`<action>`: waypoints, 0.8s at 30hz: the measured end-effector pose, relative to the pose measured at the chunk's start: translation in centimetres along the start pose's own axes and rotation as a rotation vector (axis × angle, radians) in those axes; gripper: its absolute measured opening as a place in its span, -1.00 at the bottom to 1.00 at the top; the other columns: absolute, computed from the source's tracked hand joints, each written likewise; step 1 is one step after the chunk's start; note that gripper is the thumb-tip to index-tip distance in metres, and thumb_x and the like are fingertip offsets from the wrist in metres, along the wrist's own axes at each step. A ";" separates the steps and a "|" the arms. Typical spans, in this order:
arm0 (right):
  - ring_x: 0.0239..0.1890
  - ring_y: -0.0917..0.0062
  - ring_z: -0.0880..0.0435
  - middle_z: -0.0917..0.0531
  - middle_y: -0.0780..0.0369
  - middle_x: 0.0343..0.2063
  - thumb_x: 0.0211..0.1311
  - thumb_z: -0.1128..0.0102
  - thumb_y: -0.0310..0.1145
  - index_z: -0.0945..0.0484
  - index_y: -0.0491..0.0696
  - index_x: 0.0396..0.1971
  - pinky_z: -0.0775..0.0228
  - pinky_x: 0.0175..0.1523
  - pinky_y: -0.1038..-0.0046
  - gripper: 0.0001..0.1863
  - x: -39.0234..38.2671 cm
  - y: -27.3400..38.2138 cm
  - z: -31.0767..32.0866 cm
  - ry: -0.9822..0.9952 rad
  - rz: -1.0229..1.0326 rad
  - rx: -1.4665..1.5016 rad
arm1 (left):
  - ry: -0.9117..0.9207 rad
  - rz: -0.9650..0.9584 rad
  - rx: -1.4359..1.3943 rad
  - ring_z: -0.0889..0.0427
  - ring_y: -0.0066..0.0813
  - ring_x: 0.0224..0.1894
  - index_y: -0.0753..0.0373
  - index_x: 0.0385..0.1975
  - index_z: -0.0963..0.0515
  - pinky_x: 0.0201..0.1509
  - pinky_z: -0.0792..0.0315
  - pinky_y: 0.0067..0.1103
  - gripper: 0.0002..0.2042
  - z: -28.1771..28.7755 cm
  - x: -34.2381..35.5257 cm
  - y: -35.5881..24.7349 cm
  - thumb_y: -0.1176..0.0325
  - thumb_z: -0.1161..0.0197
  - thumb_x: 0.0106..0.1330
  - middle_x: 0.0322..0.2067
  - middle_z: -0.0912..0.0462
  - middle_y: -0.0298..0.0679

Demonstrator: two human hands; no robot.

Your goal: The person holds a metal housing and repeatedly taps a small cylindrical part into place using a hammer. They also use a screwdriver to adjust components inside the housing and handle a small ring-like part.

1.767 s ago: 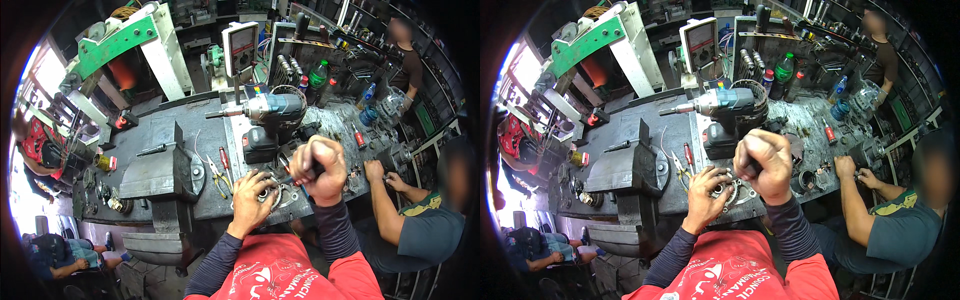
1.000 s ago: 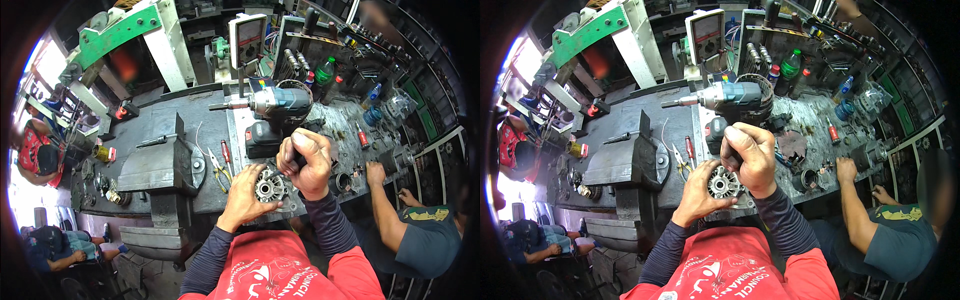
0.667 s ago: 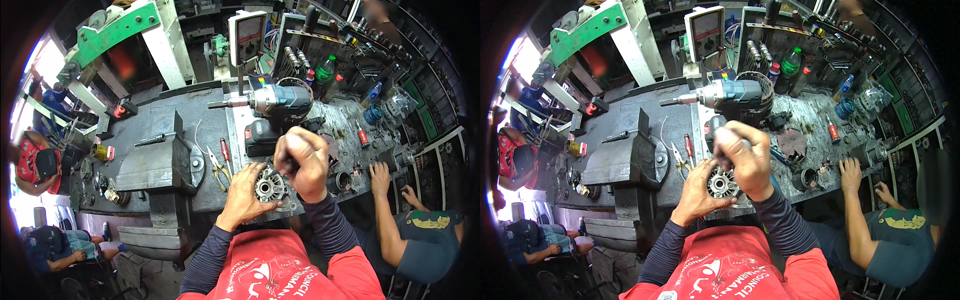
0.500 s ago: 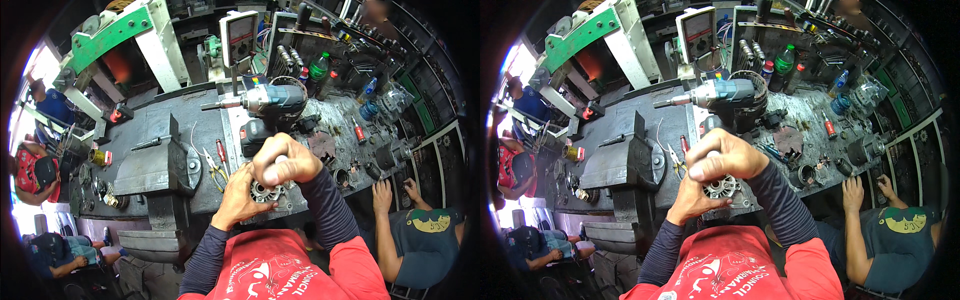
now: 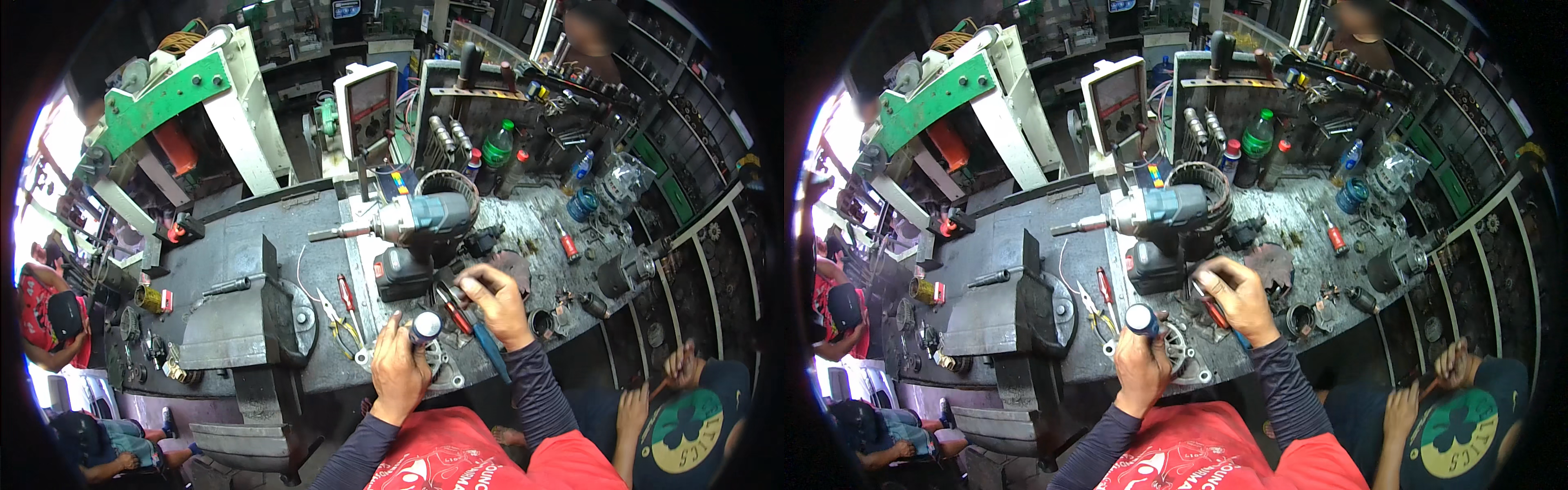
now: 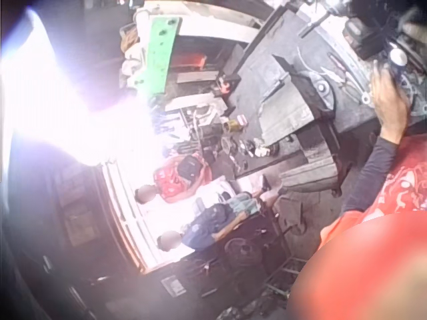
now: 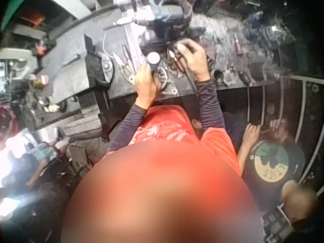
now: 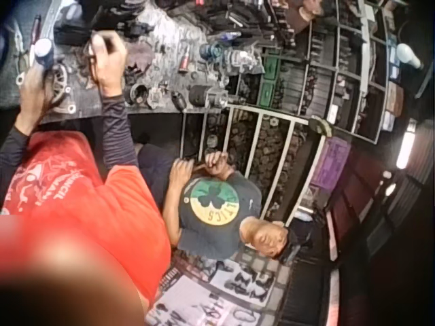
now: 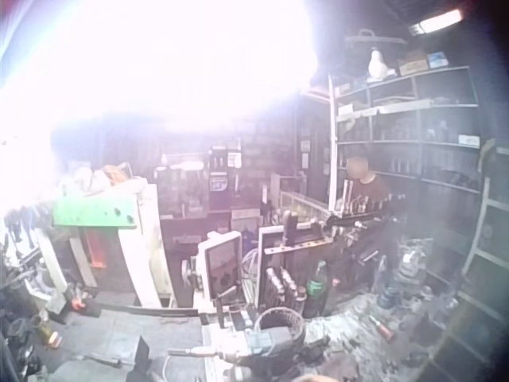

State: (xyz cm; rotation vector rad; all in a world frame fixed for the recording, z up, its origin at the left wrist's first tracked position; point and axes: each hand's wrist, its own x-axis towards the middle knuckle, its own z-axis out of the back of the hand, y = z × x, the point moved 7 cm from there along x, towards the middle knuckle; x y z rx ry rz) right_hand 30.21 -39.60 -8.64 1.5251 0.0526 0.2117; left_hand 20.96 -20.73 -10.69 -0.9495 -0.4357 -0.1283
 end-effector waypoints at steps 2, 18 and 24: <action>-0.25 0.08 -0.74 -0.74 0.04 -0.28 0.34 -0.29 -0.31 -0.65 -0.19 -0.17 -0.57 -0.11 0.25 -0.76 -0.3 -6.1 3.1 -0.136 -0.178 -0.822 | 0.023 0.000 0.065 -0.63 0.34 0.09 0.51 0.01 -0.53 0.27 -0.49 -0.11 -0.69 -0.2 0.0 0.1 0.50 -0.27 0.31 0.05 -0.65 0.24; -0.20 0.02 -0.79 -0.72 -0.23 -0.25 0.05 -0.48 -0.10 -0.62 -0.34 -0.20 -0.59 -0.11 0.11 -0.44 1.4 -14.6 8.4 -0.372 -0.345 -1.028 | -0.010 -0.084 0.126 -0.70 0.25 -0.04 0.55 0.01 -0.51 0.24 -0.53 -0.15 -0.68 -0.3 0.3 -0.5 0.46 -0.28 0.35 -0.09 -0.70 0.22; -0.74 0.72 -0.32 -0.42 0.40 -0.58 0.49 -0.28 -0.02 -0.48 -0.07 -0.05 -0.24 -0.66 0.55 -0.60 -4.2 -3.2 6.9 -0.198 -0.465 0.000 | -0.001 -0.044 0.135 -0.68 0.29 0.01 0.52 0.03 -0.53 0.23 -0.53 -0.14 -0.65 -0.6 0.1 0.0 0.44 -0.30 0.33 -0.05 -0.69 0.21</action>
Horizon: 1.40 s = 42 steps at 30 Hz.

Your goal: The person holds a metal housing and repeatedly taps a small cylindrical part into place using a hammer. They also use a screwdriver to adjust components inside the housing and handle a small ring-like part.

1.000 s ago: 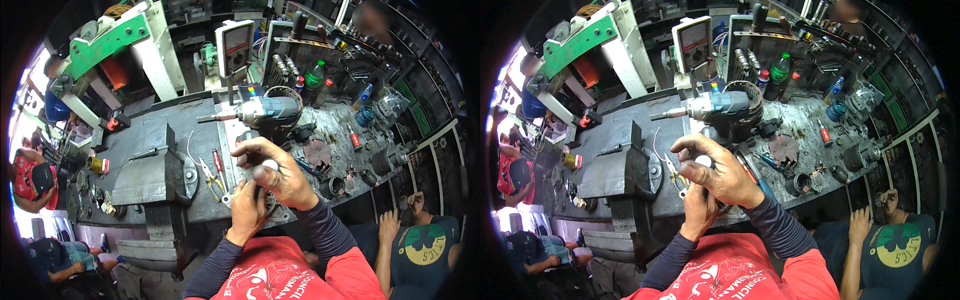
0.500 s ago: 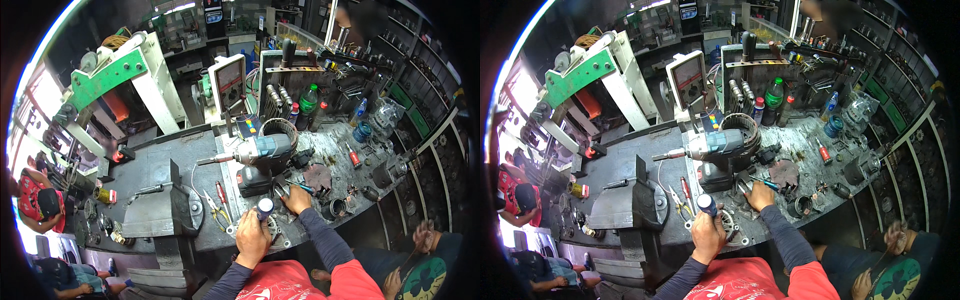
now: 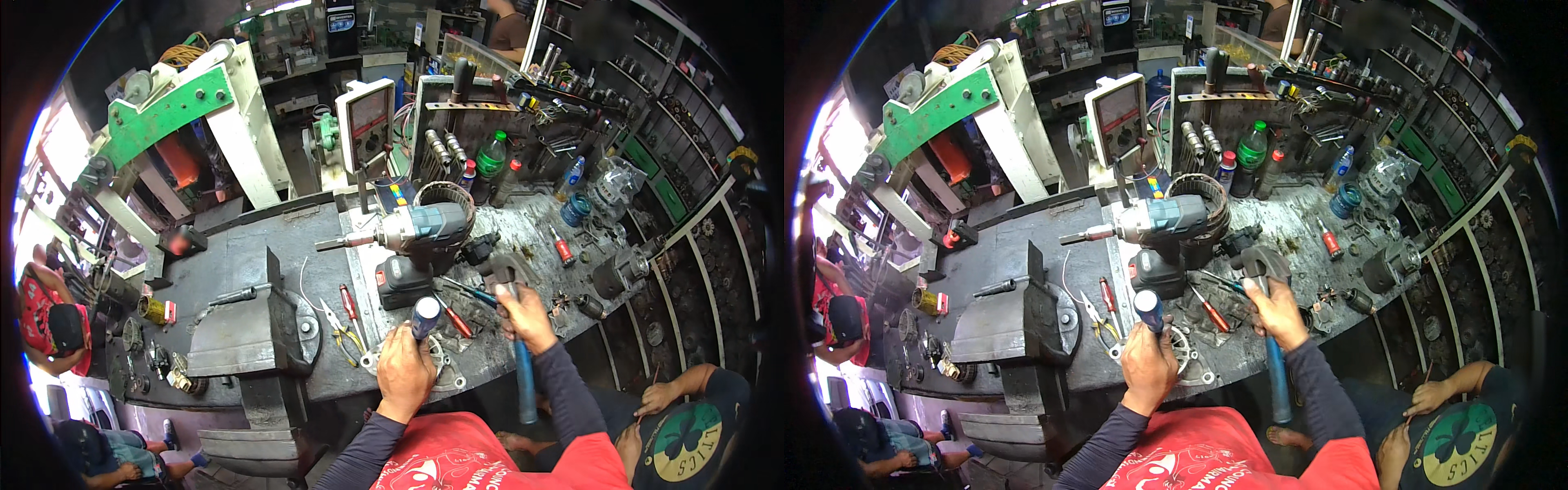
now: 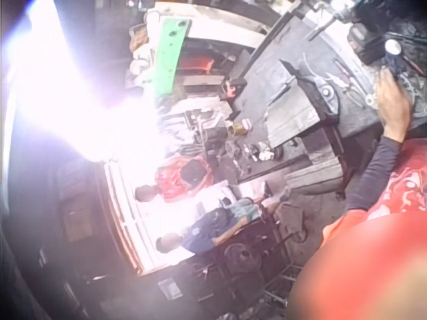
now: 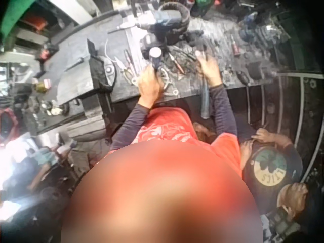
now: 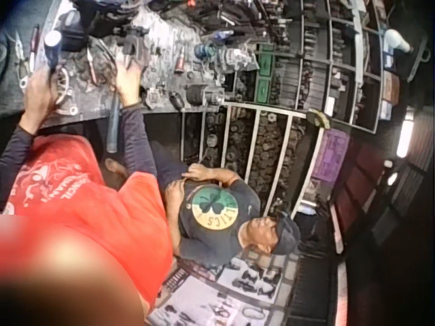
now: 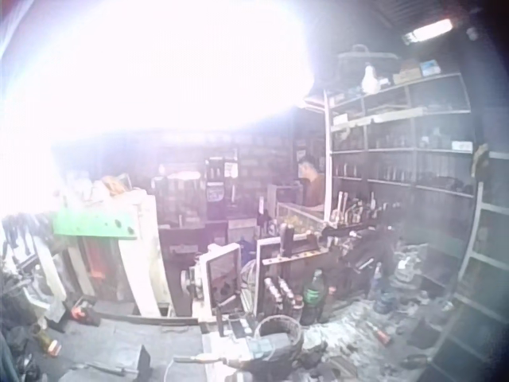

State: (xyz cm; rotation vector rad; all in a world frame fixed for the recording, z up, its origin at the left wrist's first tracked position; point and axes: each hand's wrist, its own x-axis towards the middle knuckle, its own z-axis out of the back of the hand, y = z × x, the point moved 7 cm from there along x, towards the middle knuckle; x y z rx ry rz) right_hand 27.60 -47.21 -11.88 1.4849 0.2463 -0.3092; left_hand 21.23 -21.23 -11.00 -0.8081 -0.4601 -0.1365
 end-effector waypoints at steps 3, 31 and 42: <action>-0.64 0.68 -0.52 -0.59 0.33 -0.45 0.54 -0.22 -0.03 -0.57 -0.13 0.07 -0.43 -0.52 0.54 -0.56 -6.4 9.7 -0.9 0.005 0.340 -0.345 | 0.007 -0.011 0.029 -0.68 0.29 0.03 0.53 0.03 -0.53 0.25 -0.52 -0.14 -0.64 -0.1 -0.1 -0.2 0.43 -0.30 0.32 -0.05 -0.69 0.22; -0.01 0.11 -0.73 -0.72 0.05 -0.01 0.35 -0.37 -0.36 -0.60 -0.11 0.10 -0.57 0.12 0.26 -0.63 -15.2 25.8 -12.7 0.354 1.069 -1.133 | -0.008 -0.033 0.060 -0.65 0.27 0.07 0.51 0.03 -0.51 0.30 -0.49 -0.13 -0.63 0.1 0.2 -0.7 0.47 -0.31 0.26 0.01 -0.67 0.22; -0.08 -0.16 -0.67 -0.71 -0.14 -0.14 0.31 -0.28 -0.35 -0.51 -0.18 0.02 -0.53 0.02 -0.02 -0.65 -0.8 3.3 -4.7 -0.229 0.461 -0.818 | 0.082 0.011 -0.017 -0.66 0.28 0.04 0.53 0.01 -0.54 0.26 -0.50 -0.15 -0.66 -0.2 0.4 0.1 0.44 -0.30 0.30 -0.05 -0.69 0.23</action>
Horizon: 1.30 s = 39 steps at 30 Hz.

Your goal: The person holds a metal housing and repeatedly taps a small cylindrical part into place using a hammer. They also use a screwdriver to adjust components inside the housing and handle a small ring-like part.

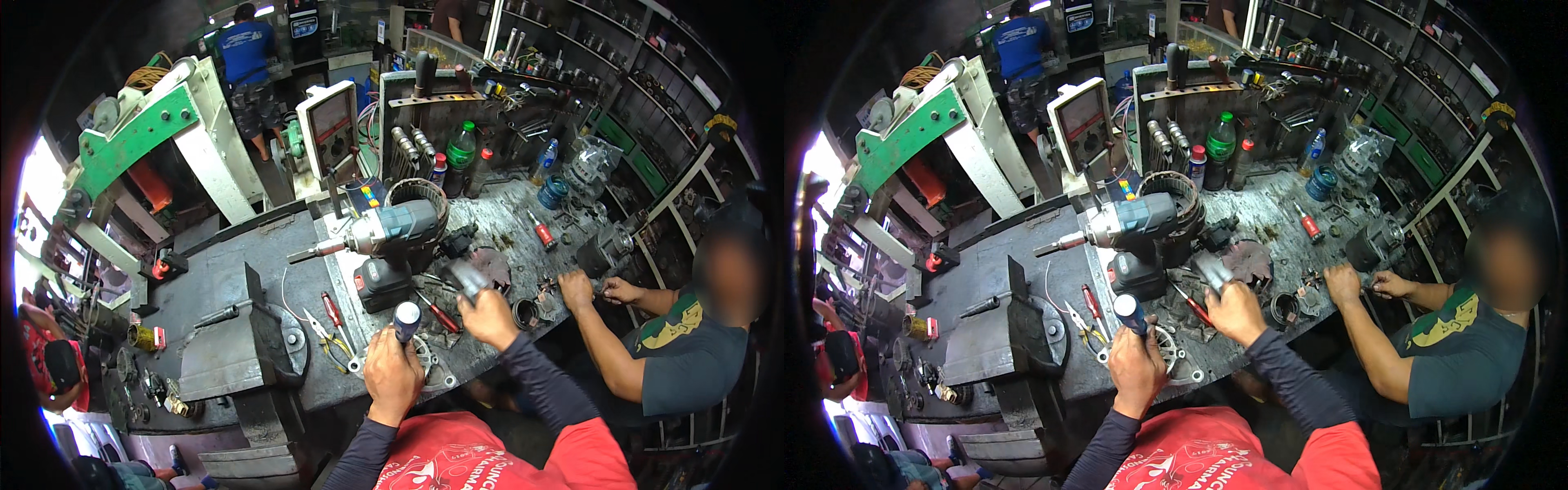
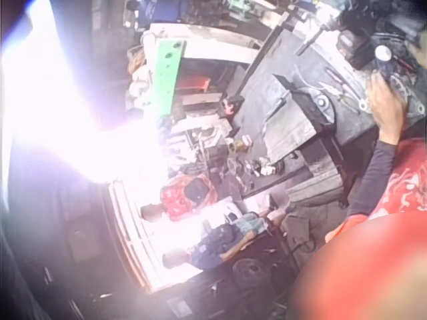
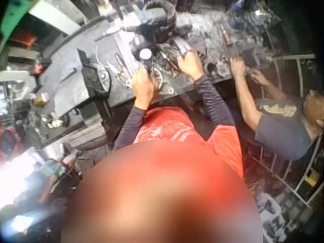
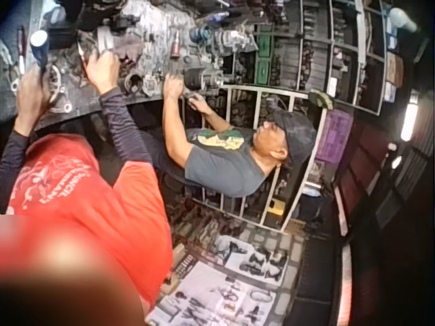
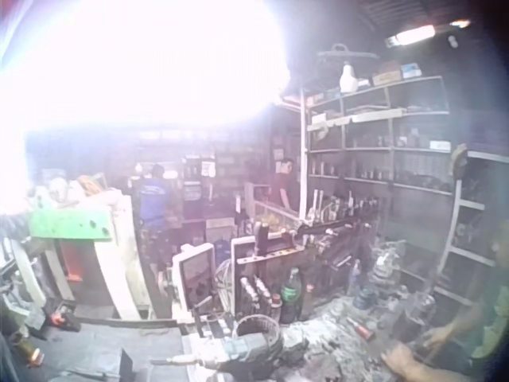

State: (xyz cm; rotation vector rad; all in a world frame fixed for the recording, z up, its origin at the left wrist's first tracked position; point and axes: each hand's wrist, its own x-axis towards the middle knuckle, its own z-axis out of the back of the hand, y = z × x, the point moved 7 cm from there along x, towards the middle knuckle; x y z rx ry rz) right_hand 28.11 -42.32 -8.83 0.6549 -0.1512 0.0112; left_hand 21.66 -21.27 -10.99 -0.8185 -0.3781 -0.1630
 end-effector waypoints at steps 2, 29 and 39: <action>-0.08 -0.21 -0.66 -0.69 -0.21 -0.17 0.23 -0.30 -0.36 -0.48 -0.24 -0.04 -0.50 0.03 -0.08 -0.62 -0.4 -6.4 -5.7 0.048 -0.191 -0.046 | 0.009 -0.015 -0.045 -0.66 0.29 0.02 0.52 -0.04 -0.56 0.26 -0.50 -0.14 -0.70 0.2 0.2 -0.1 0.45 -0.27 0.32 -0.06 -0.69 0.21; -0.59 0.20 -0.65 -0.64 0.09 -0.60 0.18 -0.55 -0.31 -0.61 -0.17 -0.58 -0.45 -0.43 0.35 -0.68 0.9 19.3 0.5 0.477 0.491 0.932 | 0.060 0.025 -0.094 -0.66 0.13 0.08 0.33 -0.03 -0.60 0.23 -0.48 -0.15 -0.65 -2.4 -0.1 3.1 0.25 -0.35 0.26 0.00 -0.69 0.08; -0.31 0.41 -0.69 -0.74 0.11 -0.24 0.28 -0.41 -0.44 -0.75 -0.17 -0.18 -0.48 -0.12 0.46 -0.83 0.3 20.9 4.0 0.231 0.448 0.981 | 0.056 0.013 -0.044 -0.68 0.13 0.00 0.31 -0.09 -0.62 0.13 -0.50 -0.15 -0.71 -1.9 0.1 2.4 0.27 -0.32 0.29 -0.06 -0.70 0.08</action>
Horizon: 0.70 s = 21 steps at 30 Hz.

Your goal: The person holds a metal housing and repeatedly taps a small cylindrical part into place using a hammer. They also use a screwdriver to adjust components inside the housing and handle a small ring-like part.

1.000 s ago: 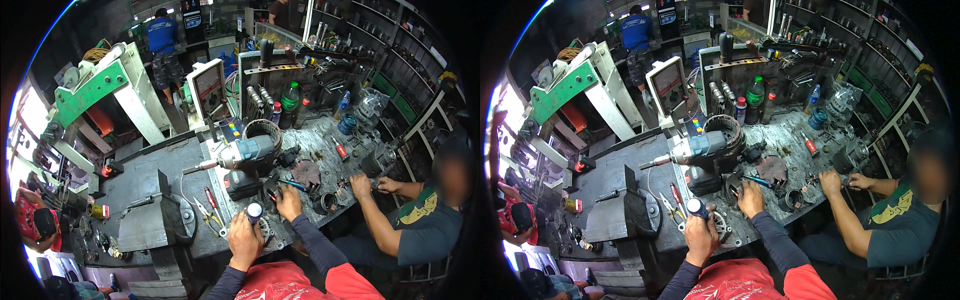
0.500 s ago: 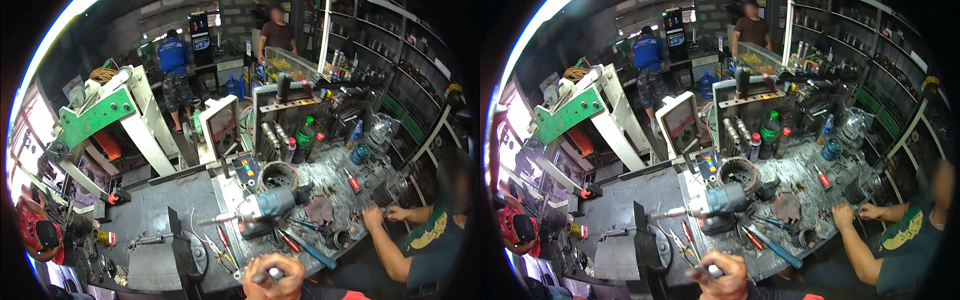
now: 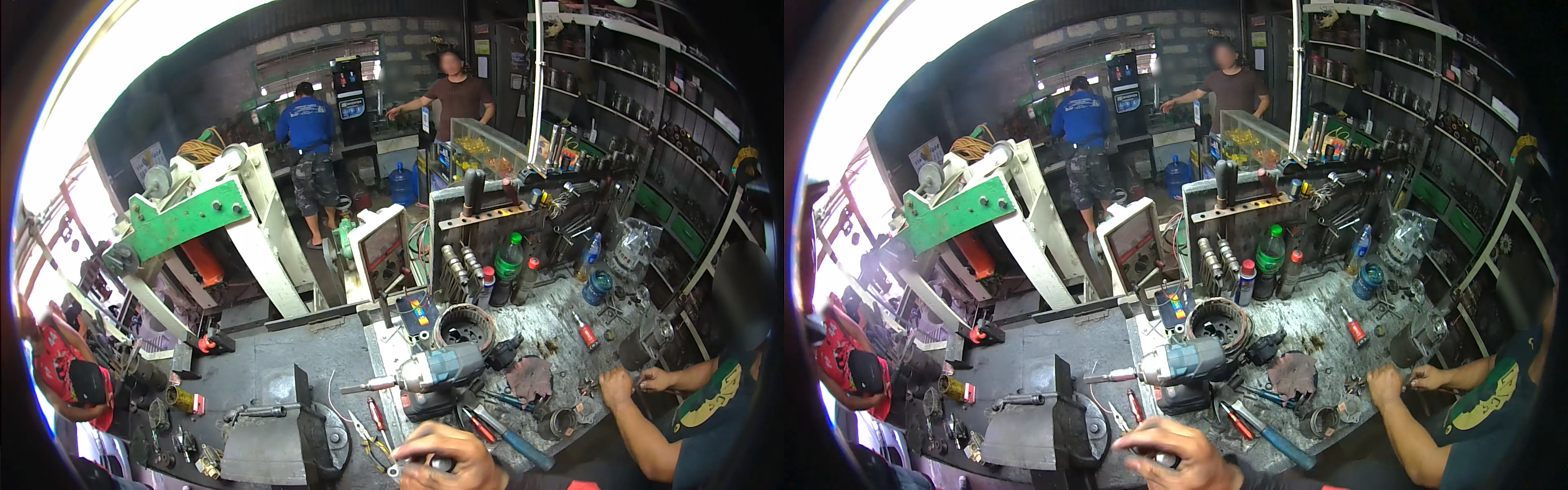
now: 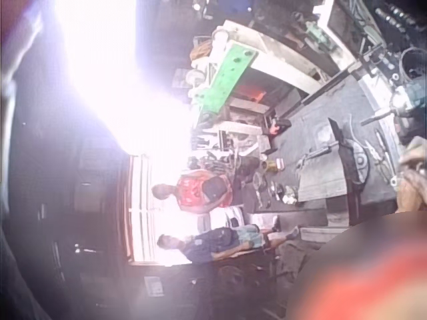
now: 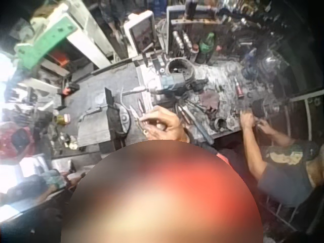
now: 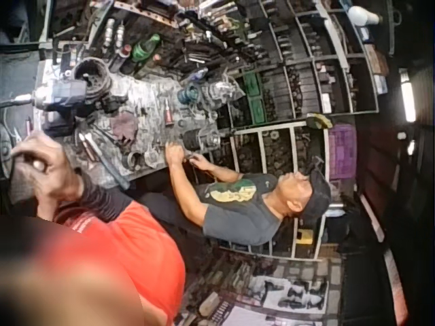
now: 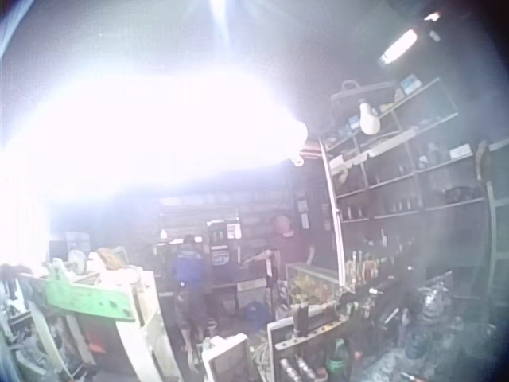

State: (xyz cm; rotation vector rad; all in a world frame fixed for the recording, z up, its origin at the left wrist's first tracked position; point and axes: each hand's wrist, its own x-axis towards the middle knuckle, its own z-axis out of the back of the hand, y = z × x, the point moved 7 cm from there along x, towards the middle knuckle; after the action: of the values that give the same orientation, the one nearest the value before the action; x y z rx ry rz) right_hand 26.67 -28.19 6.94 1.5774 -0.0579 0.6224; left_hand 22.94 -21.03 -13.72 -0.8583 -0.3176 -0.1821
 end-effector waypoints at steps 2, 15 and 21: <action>-0.20 0.45 -0.70 -0.73 0.13 -0.19 0.24 -0.41 -0.52 -0.71 -0.14 -0.15 -0.50 -0.08 0.46 -0.81 0.0 0.0 -0.4 0.027 -0.142 0.003 | 0.002 -0.005 0.013 -0.68 0.13 -0.01 0.31 -0.10 -0.62 0.11 -0.51 -0.15 -0.72 -0.1 0.0 0.1 0.28 -0.32 0.30 -0.08 -0.70 0.08; -0.27 0.10 -0.75 -0.64 -0.01 -0.21 0.28 -0.36 -0.16 -0.52 -0.12 -0.15 -0.60 -0.27 0.18 -0.64 0.0 1.6 1.1 0.798 0.071 -1.089 | -0.012 -0.055 0.094 -0.70 0.13 -0.15 0.29 -0.26 -0.66 -0.07 -0.55 -0.15 -0.84 1.2 -0.7 -1.1 0.35 -0.27 0.31 -0.20 -0.72 0.10; -0.14 0.17 -0.74 -0.54 0.01 0.01 0.20 -0.31 -0.34 -0.48 -0.16 -0.06 -0.65 -0.21 0.23 -0.63 -1.0 2.4 -0.2 0.893 0.218 -1.035 | -0.195 -0.165 -0.046 -0.66 0.23 -0.23 0.36 -0.35 -0.63 -0.14 -0.53 -0.10 -0.84 3.2 -0.3 -3.6 0.39 -0.34 0.19 -0.36 -0.68 0.14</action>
State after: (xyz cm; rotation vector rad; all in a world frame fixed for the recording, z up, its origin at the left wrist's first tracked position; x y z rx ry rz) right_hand 24.82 -28.57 8.70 0.2245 0.1085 1.1761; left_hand 20.99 -20.83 -9.32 -0.8979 -0.5698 -0.2605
